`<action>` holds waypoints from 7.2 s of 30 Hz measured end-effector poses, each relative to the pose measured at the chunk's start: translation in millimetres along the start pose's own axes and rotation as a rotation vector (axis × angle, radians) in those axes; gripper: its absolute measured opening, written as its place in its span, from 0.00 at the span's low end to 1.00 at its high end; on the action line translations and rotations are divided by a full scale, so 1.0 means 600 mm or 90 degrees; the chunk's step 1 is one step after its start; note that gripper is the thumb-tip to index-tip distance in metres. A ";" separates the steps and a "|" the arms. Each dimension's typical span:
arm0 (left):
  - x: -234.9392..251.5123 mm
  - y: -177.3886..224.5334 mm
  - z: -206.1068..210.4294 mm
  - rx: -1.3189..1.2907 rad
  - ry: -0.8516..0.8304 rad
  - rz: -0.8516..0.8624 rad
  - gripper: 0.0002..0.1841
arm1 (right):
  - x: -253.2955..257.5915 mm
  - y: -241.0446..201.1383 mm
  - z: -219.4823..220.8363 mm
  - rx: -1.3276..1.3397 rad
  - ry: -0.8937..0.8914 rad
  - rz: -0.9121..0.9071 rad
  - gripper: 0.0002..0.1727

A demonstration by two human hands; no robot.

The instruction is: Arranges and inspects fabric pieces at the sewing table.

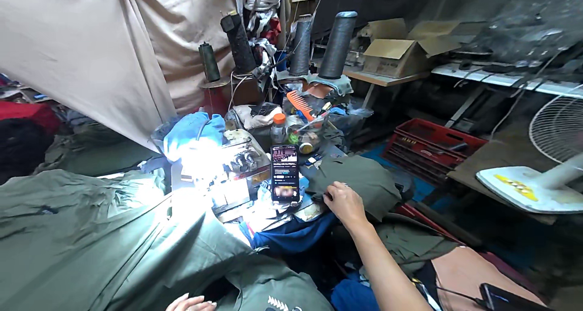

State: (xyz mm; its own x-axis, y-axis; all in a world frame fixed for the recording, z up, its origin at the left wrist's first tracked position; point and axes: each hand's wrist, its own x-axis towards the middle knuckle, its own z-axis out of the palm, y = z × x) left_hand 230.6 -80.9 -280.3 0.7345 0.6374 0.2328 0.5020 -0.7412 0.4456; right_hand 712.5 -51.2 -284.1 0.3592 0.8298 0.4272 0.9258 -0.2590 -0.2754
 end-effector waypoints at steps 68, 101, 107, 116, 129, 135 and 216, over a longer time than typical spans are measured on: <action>0.047 -0.134 -0.042 -0.487 0.327 -0.574 0.11 | -0.063 -0.394 0.082 0.660 -0.064 0.086 0.12; 0.073 -0.086 -0.040 -0.024 0.547 -0.210 0.10 | -0.118 -0.291 -0.007 0.212 -0.528 -0.084 0.22; 0.139 -0.019 -0.029 -0.041 0.425 0.117 0.13 | -0.072 -0.371 -0.047 0.544 -0.186 -0.361 0.33; 0.146 0.000 -0.290 0.028 0.308 0.305 0.08 | -0.131 -0.403 -0.054 0.865 -0.314 -0.422 0.12; 0.298 -0.169 -0.132 -0.055 0.116 -0.172 0.12 | -0.086 -0.409 0.169 0.662 -0.297 0.005 0.15; 0.298 -0.169 -0.127 -0.101 0.224 -0.123 0.06 | -0.080 -0.425 0.174 0.681 -0.078 0.043 0.11; 0.099 -0.119 -0.129 0.222 0.459 -0.109 0.22 | -0.139 -0.431 0.123 1.077 -0.539 0.274 0.03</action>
State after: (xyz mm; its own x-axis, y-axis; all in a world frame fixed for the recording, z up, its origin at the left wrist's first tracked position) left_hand 203.0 26.1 -231.5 0.2205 0.6385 0.7373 0.7815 -0.5680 0.2581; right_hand 434.3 -17.0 -311.7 -0.1249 0.9711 -0.2034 -0.4340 -0.2378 -0.8689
